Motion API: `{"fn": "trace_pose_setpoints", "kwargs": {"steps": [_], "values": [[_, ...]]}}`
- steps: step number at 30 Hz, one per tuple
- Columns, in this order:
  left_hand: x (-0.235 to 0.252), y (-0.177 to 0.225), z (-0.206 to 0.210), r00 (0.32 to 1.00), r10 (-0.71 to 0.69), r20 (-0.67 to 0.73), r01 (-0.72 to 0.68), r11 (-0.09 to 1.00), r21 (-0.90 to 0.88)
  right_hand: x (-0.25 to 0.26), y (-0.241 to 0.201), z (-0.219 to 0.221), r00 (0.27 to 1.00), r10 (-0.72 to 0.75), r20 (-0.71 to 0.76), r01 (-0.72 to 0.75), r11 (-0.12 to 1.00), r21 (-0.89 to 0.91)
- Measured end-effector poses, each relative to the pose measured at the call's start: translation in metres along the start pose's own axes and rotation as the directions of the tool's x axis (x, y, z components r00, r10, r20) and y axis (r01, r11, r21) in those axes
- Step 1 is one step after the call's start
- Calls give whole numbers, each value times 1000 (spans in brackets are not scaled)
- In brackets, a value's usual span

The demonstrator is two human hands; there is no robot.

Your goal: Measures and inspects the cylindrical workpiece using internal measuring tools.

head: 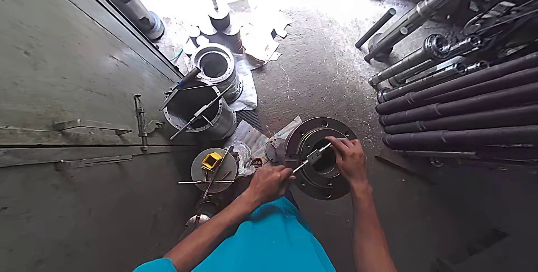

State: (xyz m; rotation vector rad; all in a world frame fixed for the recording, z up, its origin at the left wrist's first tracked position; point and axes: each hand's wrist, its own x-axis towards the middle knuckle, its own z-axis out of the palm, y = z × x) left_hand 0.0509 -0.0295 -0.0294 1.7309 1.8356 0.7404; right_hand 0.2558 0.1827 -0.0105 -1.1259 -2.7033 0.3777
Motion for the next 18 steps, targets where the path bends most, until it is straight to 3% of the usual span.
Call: {"fn": "trace_pose_setpoints", "kwargs": {"steps": [2,4,7,8,10,14,18], "values": [[-6,2,12,998,-10,-64,2,991,-130,15,-2,-2,997,-61,40,61,998,-3],[-2,-4,14,980,-136,-147,80,939,-336,4,0,-9,994,-51,96,55,998,-33],[29,-11,-1,876,-480,-52,317,652,-689,-39,-5,-26,974,41,224,-25,997,-75],[45,-14,-7,846,-533,1,348,552,-758,-54,-16,-29,956,86,281,-70,995,-66],[77,-19,-16,853,-516,79,361,473,-804,-78,-42,-25,942,155,296,-150,988,-39],[98,-15,-32,894,-421,154,383,536,-753,-92,-79,-11,941,301,152,-296,954,-53],[141,1,-38,908,-334,253,418,662,-623,-95,-127,0,893,409,188,-420,907,23]]}}
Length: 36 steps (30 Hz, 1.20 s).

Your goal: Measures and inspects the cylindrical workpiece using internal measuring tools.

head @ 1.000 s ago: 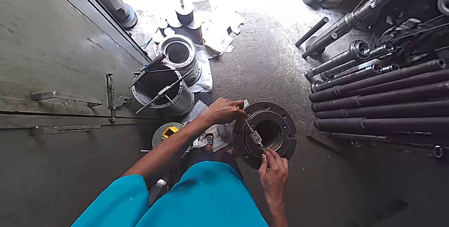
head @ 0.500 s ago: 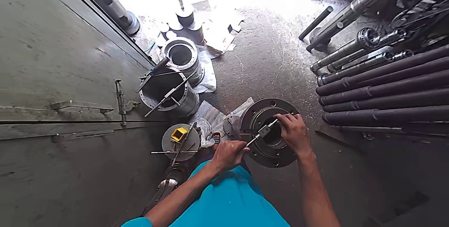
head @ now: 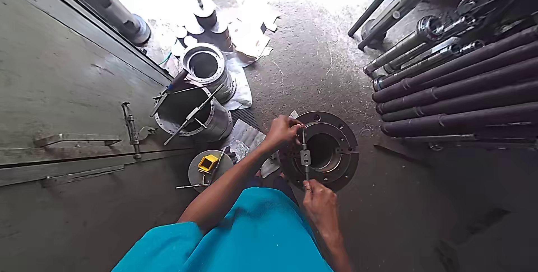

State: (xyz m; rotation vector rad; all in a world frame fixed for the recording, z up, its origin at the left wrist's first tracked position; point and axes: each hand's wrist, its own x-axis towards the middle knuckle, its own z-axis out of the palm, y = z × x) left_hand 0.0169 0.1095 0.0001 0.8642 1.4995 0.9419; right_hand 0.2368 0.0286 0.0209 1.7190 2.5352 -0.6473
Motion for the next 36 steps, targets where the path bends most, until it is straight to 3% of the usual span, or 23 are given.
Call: {"fn": "trace_pose_setpoints", "kwargs": {"steps": [3,5,7,9,13,16,19,22,24,26,28,33,35,36], "values": [[26,12,4,989,-10,149,-16,985,170,-3,-15,8,999,-10,53,11,1000,-19],[23,5,-3,993,34,117,-62,968,241,7,-3,-5,981,7,195,-4,1000,-17],[12,-12,-11,996,86,34,-91,977,191,17,12,-22,969,28,245,-10,997,-71],[-16,-27,-17,996,74,-43,-71,994,82,26,28,-37,978,64,197,-49,996,-80],[-69,-52,-9,992,-16,-122,-1,991,-137,60,63,-37,998,-17,-64,12,996,-83],[-87,-61,7,983,-42,-180,-3,970,-244,73,73,-37,995,-71,-67,61,989,-136],[-60,-45,2,981,-101,-165,65,975,-213,57,65,-48,981,-65,182,83,992,-92],[-18,-14,7,996,7,-91,2,995,101,41,52,-39,844,-129,520,30,980,196],[4,19,13,1000,21,17,-26,926,376,37,37,-19,789,-185,585,-91,908,409],[28,32,20,994,-20,111,-55,776,628,36,26,-3,796,-165,583,-244,793,558],[30,43,31,984,-49,169,-98,647,756,30,14,10,810,-149,566,-358,638,681],[19,67,69,930,-84,359,-285,453,845,25,-56,39,896,78,436,-442,221,869],[8,64,64,928,-4,372,-331,448,830,26,-65,43,899,113,423,-436,156,886],[-1,53,55,934,96,344,-346,480,806,24,-58,41,896,61,441,-444,195,875]]}}
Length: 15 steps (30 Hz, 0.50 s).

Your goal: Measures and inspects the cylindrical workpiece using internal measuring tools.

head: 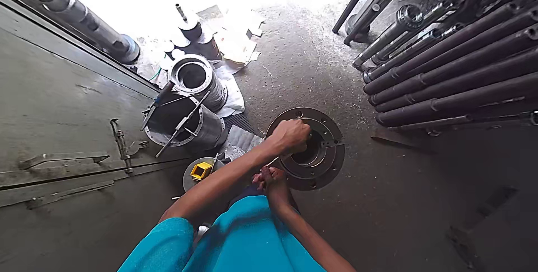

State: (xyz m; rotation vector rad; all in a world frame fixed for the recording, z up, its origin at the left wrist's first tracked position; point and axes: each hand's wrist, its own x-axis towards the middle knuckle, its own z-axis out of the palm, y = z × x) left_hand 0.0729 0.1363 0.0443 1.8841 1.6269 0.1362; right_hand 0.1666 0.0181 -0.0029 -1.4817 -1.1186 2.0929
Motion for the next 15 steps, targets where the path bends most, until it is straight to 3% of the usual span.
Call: {"fn": "trace_pose_setpoints", "kwargs": {"steps": [2,4,6,8,11,13,15], "values": [[-22,-23,7,990,-9,-142,-3,997,-80,-2,-8,-36,981,-25,193,78,959,-273],[-41,-51,23,958,-67,-278,26,988,-150,-4,-22,-74,943,-231,237,321,814,-483],[-77,-66,41,931,-165,-326,73,958,-277,4,-37,-108,799,-568,198,561,583,-588],[-113,-66,61,938,-253,-239,167,930,-327,32,-56,-143,615,-743,266,638,270,-721],[-141,-28,95,917,-341,-207,258,902,-345,88,-80,-169,490,-720,491,669,-51,-741],[-138,4,111,894,-393,-217,302,884,-357,120,-95,-159,442,-647,622,738,-133,-662],[-122,32,113,905,-413,-103,353,864,-359,142,-114,-131,393,-528,753,815,-179,-551]]}}
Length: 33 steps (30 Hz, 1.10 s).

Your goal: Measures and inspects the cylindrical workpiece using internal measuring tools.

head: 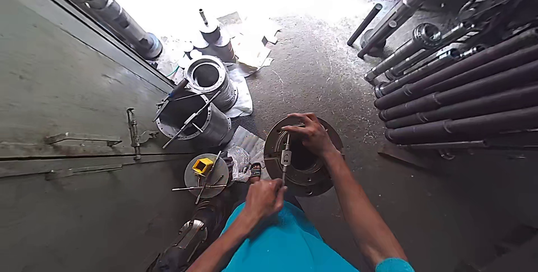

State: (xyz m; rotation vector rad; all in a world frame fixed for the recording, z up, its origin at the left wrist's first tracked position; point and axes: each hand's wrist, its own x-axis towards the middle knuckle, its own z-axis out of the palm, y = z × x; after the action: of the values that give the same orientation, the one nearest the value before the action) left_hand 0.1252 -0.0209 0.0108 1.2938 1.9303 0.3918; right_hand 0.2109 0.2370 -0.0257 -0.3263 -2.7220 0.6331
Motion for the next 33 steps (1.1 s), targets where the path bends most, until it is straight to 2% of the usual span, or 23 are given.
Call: {"fn": "trace_pose_setpoints", "kwargs": {"steps": [2,4,6,8,11,16,18,20,22,29,31,33], "values": [[4,27,13,1000,-12,23,12,1000,23,31,-2,2,982,-140,128,140,990,8],[1,36,22,992,33,-123,-29,999,31,42,-3,-2,957,-218,191,218,976,21],[-2,32,22,961,39,-273,-27,998,49,37,5,-11,961,-202,191,202,979,21],[-9,25,22,937,-24,-348,50,996,67,23,13,-14,974,-155,168,154,988,19],[-8,14,28,840,-63,-538,124,989,78,2,18,-18,988,-135,80,135,991,12],[-2,-13,33,690,-39,-723,151,984,91,-34,17,-14,996,-82,-22,83,996,28],[5,-28,37,622,21,-783,141,980,138,-49,9,-12,999,-28,-40,29,999,14],[16,-46,37,552,137,-822,67,976,208,-58,-2,-10,997,40,-63,-41,999,-12],[24,-62,32,518,248,-818,-11,959,284,-64,-13,-10,992,108,-69,-110,993,-33],[60,-87,-16,624,333,-707,-96,931,353,-99,-49,-3,958,237,-160,-243,970,-16],[57,-90,-13,650,313,-692,-106,940,325,-98,-44,-9,970,216,-108,-221,974,-37],[46,-80,-1,671,237,-703,-91,967,240,-88,-28,-17,986,155,-60,-159,984,-84]]}}
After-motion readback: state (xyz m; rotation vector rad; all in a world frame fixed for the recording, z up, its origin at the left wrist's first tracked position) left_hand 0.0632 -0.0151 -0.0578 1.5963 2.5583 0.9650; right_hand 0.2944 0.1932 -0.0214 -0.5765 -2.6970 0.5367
